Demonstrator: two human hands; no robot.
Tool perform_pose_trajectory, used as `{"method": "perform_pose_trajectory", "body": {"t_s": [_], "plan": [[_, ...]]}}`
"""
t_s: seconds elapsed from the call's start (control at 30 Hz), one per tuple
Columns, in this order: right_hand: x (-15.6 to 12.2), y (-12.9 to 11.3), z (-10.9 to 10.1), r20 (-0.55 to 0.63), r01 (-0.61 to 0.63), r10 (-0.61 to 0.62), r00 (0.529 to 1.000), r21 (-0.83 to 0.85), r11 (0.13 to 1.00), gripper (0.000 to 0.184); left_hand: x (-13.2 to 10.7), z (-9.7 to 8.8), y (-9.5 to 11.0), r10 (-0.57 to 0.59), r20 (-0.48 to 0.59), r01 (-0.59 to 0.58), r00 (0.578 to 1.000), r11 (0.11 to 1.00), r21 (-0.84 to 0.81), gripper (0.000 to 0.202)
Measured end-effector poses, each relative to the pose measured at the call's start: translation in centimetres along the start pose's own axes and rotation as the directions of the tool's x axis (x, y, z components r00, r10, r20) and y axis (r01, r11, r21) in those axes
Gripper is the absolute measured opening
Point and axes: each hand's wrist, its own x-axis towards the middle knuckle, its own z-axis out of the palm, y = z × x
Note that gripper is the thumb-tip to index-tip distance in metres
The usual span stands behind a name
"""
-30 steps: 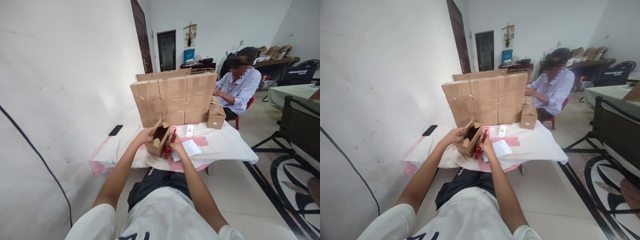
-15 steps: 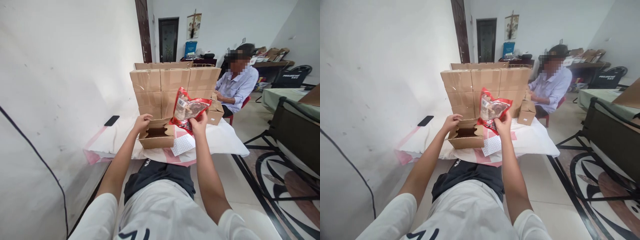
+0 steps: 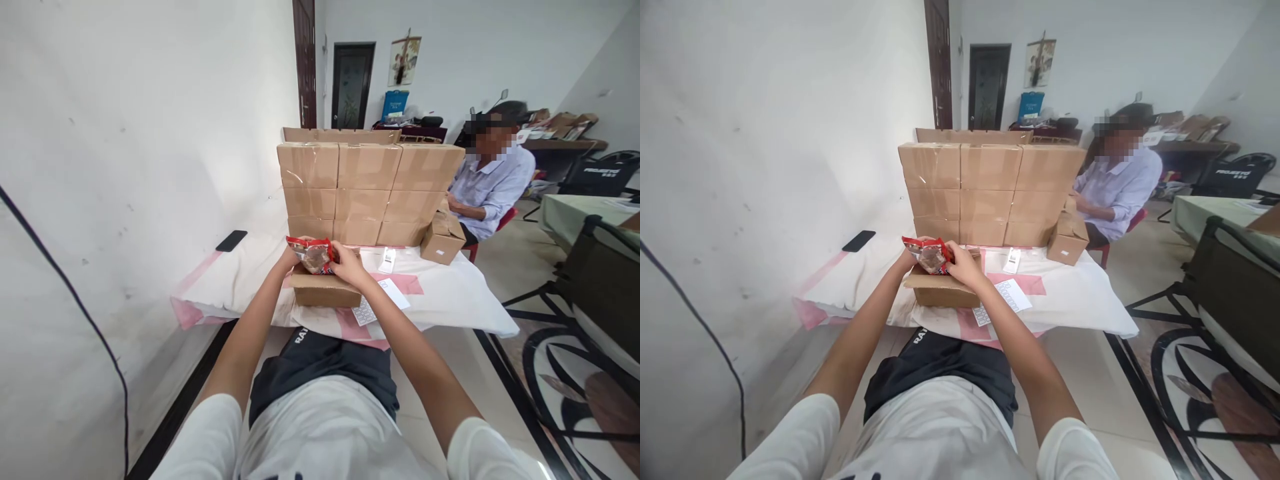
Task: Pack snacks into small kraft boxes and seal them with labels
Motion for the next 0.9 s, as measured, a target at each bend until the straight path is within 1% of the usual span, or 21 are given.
{"method": "perform_pose_trajectory", "body": {"t_s": [0.07, 0.13, 0.17, 0.27, 0.3, 0.33, 0.37, 0.43, 0.47, 0.53, 0.6, 0.67, 0.7, 0.77, 0.8, 0.87, 0.9], "plan": [[-0.4, -0.2, -0.1, 0.022, -0.003, 0.007, 1.0, -0.168, 0.986, 0.041, -0.4, -0.2, -0.2, -0.015, 0.037, 0.017, 0.999, 0.999, -0.045, 0.028], [-0.7, -0.1, -0.1, 0.039, -0.026, 0.038, 0.999, -0.271, 0.962, 0.047, -0.7, -0.3, -0.4, -0.038, 0.065, 0.044, 0.997, 0.995, -0.085, 0.034], [-0.8, 0.2, -0.1, 0.058, -0.055, 0.077, 0.995, -0.308, 0.95, 0.048, -0.8, -0.3, -0.5, -0.051, 0.076, 0.058, 0.996, 0.993, -0.103, 0.037], [-1.1, 1.0, -0.4, 0.131, -0.192, 0.257, 0.957, -0.377, 0.906, 0.047, -0.8, -0.6, -0.8, -0.084, 0.098, 0.097, 0.992, 0.986, -0.139, 0.046], [-1.2, 1.1, -0.5, 0.149, -0.22, 0.291, 0.945, -0.371, 0.902, 0.05, -0.8, -0.6, -0.9, -0.092, 0.095, 0.105, 0.991, 0.984, -0.143, 0.048], [-1.1, 1.1, -0.6, 0.163, -0.226, 0.296, 0.941, -0.347, 0.91, 0.055, -0.7, -0.7, -1.1, -0.1, 0.089, 0.112, 0.991, 0.983, -0.146, 0.05], [-1.1, 1.1, -0.7, 0.181, -0.21, 0.272, 0.945, -0.3, 0.931, 0.064, -0.6, -0.7, -1.2, -0.107, 0.079, 0.118, 0.991, 0.982, -0.149, 0.05], [-1.0, 0.7, -0.7, 0.244, -0.127, 0.165, 0.956, -0.164, 0.978, 0.076, -0.5, -0.5, -1.7, -0.118, 0.053, 0.125, 0.992, 0.98, -0.158, 0.051], [-0.8, 0.4, -0.7, 0.283, -0.083, 0.108, 0.953, -0.101, 0.991, 0.075, -0.5, -0.4, -2.0, -0.121, 0.035, 0.125, 0.992, 0.979, -0.163, 0.05], [-0.5, -0.2, -0.8, 0.318, -0.007, 0.021, 0.948, -0.044, 0.999, 0.061, -0.6, -0.1, -2.7, -0.122, -0.021, 0.117, 0.992, 0.979, -0.169, 0.047], [-0.1, -0.9, -1.3, 0.317, 0.048, -0.015, 0.948, -0.095, 0.994, 0.047, -0.7, 0.1, -3.3, -0.115, -0.084, 0.1, 0.99, 0.981, -0.167, 0.044], [0.5, -1.5, -2.1, 0.326, 0.067, 0.007, 0.945, -0.216, 0.974, 0.044, -0.8, 0.2, -3.8, -0.102, -0.124, 0.082, 0.987, 0.983, -0.162, 0.043], [0.9, -1.8, -2.5, 0.348, 0.065, 0.039, 0.937, -0.28, 0.958, 0.044, -0.9, 0.3, -3.9, -0.096, -0.134, 0.074, 0.986, 0.984, -0.159, 0.043], [1.9, -2.0, -2.9, 0.413, 0.038, 0.141, 0.9, -0.396, 0.917, 0.042, -0.9, 0.4, -3.9, -0.086, -0.139, 0.064, 0.987, 0.986, -0.151, 0.042], [2.5, -1.9, -2.7, 0.447, 0.009, 0.214, 0.869, -0.446, 0.895, 0.038, -0.9, 0.5, -3.8, -0.081, -0.136, 0.061, 0.987, 0.987, -0.147, 0.041], [3.7, -1.3, -1.8, 0.488, -0.063, 0.36, 0.795, -0.523, 0.85, 0.025, -0.9, 0.8, -3.6, -0.072, -0.123, 0.055, 0.99, 0.989, -0.136, 0.039], [4.4, -0.7, -1.0, 0.492, -0.095, 0.412, 0.767, -0.548, 0.831, 0.02, -0.8, 1.0, -3.4, -0.066, -0.116, 0.051, 0.991, 0.99, -0.132, 0.038]]}}
